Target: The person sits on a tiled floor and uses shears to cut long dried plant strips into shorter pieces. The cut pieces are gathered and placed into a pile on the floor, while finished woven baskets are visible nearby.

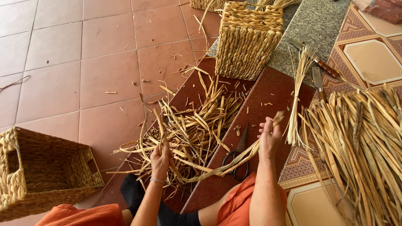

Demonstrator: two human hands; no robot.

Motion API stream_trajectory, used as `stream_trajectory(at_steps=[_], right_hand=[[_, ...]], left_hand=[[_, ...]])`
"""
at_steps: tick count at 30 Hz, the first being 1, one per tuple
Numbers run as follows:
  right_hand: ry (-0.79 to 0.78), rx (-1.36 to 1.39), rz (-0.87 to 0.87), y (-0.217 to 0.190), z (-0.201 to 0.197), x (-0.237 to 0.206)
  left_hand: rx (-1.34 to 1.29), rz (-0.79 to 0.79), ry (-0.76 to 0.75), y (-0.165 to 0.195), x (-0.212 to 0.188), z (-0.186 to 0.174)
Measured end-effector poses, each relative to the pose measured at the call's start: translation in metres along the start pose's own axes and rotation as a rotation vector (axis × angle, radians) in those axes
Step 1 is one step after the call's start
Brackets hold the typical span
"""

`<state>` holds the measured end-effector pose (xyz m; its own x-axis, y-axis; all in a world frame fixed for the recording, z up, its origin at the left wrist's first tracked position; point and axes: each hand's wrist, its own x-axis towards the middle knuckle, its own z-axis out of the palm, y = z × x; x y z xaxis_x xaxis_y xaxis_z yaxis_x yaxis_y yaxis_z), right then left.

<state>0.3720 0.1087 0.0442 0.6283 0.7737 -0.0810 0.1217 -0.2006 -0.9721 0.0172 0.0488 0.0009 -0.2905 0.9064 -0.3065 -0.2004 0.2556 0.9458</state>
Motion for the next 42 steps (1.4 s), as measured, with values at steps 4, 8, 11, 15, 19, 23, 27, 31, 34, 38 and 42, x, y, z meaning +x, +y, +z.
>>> stream_trajectory(at_steps=[4, 8, 11, 15, 19, 23, 27, 31, 34, 38, 42], right_hand=[[-0.194, -0.136, -0.117, -0.001, 0.018, -0.026], [-0.791, 0.525, 0.114, -0.018, 0.039, -0.062], [-0.945, 0.602, 0.243, -0.028, 0.048, -0.079], [-0.820, 0.477, 0.240, -0.028, 0.043, -0.078], [-0.687, 0.601, 0.303, -0.013, 0.003, -0.033], [-0.852, 1.095, 0.361, 0.012, -0.045, 0.018], [-1.134, 1.501, 0.283, 0.030, -0.070, 0.037], [-1.386, 1.743, 0.059, 0.021, -0.098, 0.030], [-1.175, 1.912, -0.124, 0.005, -0.146, 0.016], [-1.131, 1.884, -0.102, -0.014, -0.188, 0.015], [-1.130, 1.895, -0.030, -0.016, -0.183, 0.009]], left_hand=[[0.176, -0.023, -0.190, 0.000, -0.017, 0.018], [0.333, 0.087, -0.391, -0.009, -0.039, 0.054], [0.513, 0.231, -0.369, -0.017, -0.050, 0.068], [0.554, 0.526, -0.408, -0.022, -0.043, 0.053], [0.917, 0.014, -0.087, -0.008, 0.002, -0.008], [1.253, 0.113, 0.031, -0.008, 0.019, -0.055], [1.337, -0.044, -0.130, -0.032, 0.030, -0.034], [1.267, -0.019, -0.128, -0.045, 0.041, -0.009], [1.247, -0.024, -0.091, -0.047, 0.047, -0.003], [1.210, -0.280, -0.245, -0.042, 0.039, -0.010], [1.321, -0.320, -0.738, -0.029, 0.016, -0.039]])
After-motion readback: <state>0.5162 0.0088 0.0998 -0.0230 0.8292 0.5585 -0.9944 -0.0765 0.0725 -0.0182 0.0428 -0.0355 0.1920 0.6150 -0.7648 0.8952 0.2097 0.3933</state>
